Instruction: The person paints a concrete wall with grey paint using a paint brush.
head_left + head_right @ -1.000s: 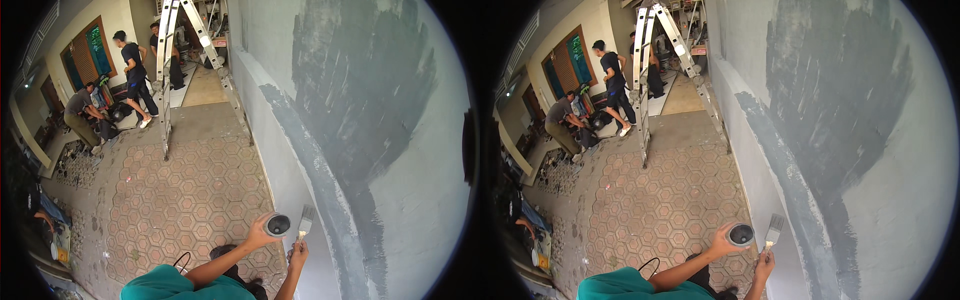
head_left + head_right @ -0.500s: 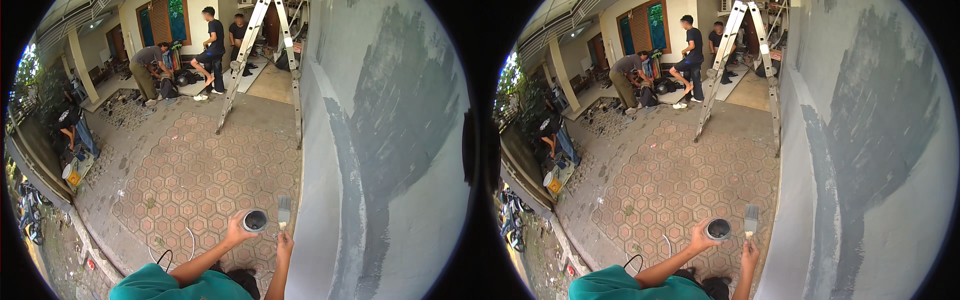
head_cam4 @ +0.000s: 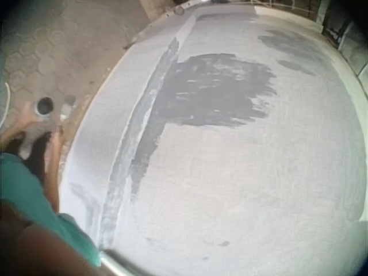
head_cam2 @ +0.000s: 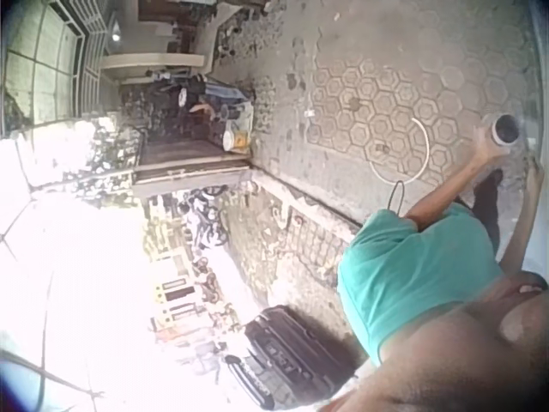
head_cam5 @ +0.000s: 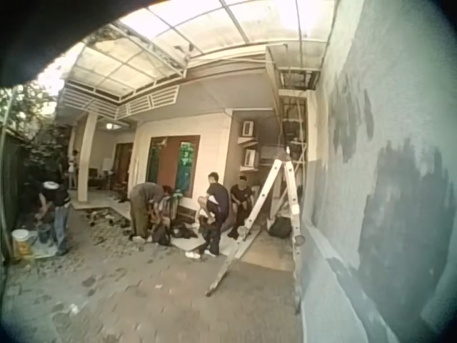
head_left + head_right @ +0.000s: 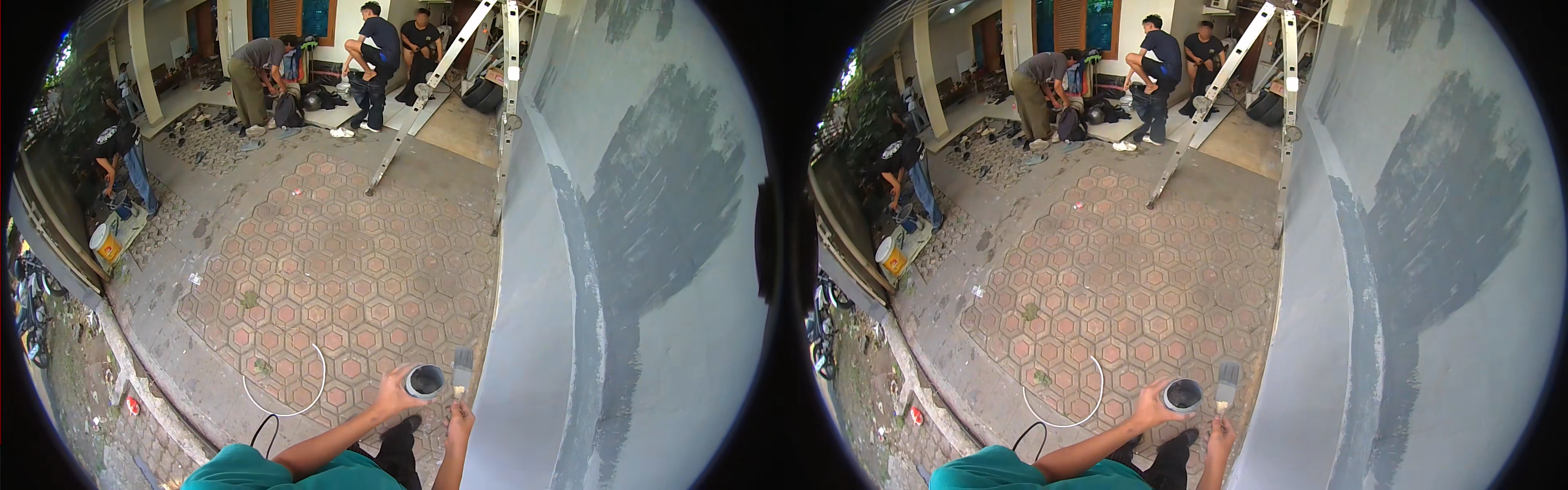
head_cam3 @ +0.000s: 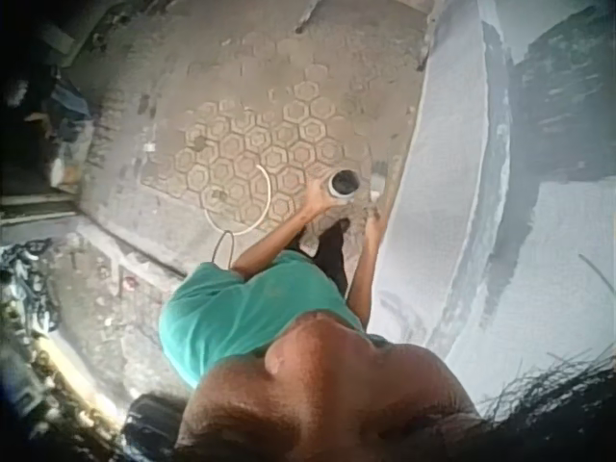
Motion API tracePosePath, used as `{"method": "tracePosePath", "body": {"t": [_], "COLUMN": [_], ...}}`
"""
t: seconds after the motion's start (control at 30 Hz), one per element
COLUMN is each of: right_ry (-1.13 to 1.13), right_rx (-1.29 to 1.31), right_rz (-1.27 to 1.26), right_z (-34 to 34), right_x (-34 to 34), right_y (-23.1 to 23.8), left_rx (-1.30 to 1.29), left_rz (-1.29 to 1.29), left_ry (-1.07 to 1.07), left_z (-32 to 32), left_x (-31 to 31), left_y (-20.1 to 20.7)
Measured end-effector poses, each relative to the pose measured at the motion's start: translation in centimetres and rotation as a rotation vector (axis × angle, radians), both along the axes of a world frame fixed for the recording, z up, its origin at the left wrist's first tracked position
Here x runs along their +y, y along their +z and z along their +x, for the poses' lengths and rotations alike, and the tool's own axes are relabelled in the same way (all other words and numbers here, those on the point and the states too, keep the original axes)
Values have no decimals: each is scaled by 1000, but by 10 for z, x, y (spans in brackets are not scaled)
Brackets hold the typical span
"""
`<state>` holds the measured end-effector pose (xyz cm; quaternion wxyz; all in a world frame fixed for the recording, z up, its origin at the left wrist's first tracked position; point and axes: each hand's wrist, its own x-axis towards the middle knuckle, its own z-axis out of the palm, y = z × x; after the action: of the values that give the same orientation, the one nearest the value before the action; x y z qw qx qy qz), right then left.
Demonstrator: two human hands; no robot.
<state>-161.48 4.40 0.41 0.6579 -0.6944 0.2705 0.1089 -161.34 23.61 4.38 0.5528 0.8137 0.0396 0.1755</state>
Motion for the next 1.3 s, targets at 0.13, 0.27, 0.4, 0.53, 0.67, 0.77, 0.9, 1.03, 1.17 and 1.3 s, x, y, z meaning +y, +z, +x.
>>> {"method": "tracePosePath", "body": {"t": [0.13, 0.27, 0.4, 0.53, 0.67, 0.77, 0.9, 1.03, 1.17, 1.3], "right_ry": [-171, -330, -395, -607, -583, -580, -656, -799, -815, -649], "right_rx": [-67, -102, -103, -105, -254, -293, -410, -364, -293, -320], "right_rz": [2, 27, 62, 60, 56, 202, 151, -12, -113, -254], "right_z": [-52, -95, -125, -172, -203, -231, -263, -274, -243, -178], "right_x": [-28, -76, -128, -185, -248, -297, -352, -404, -440, -448], "right_y": [-10, -20, -4, 14, 14, 22, 11, 7, 7, -11], "left_rx": [33, 79, -5, -111, -121, 3, -60, -25, 69, -193], "left_rz": [-74, -14, -32, -75, -106, -183, -50, -51, -81, -46], "left_ry": [-193, -292, -368, -521, -608, -708, -851, -890, -1003, -1021], "left_z": [-24, -43, -53, -60, -67, -85, -93, -108, -94, -62], "left_x": [-12, -42, -87, -166, -242, -284, -345, -399, -444, -492], "left_y": [-15, 8, 21, 21, 13, 13, 5, 9, -5, -14]}}
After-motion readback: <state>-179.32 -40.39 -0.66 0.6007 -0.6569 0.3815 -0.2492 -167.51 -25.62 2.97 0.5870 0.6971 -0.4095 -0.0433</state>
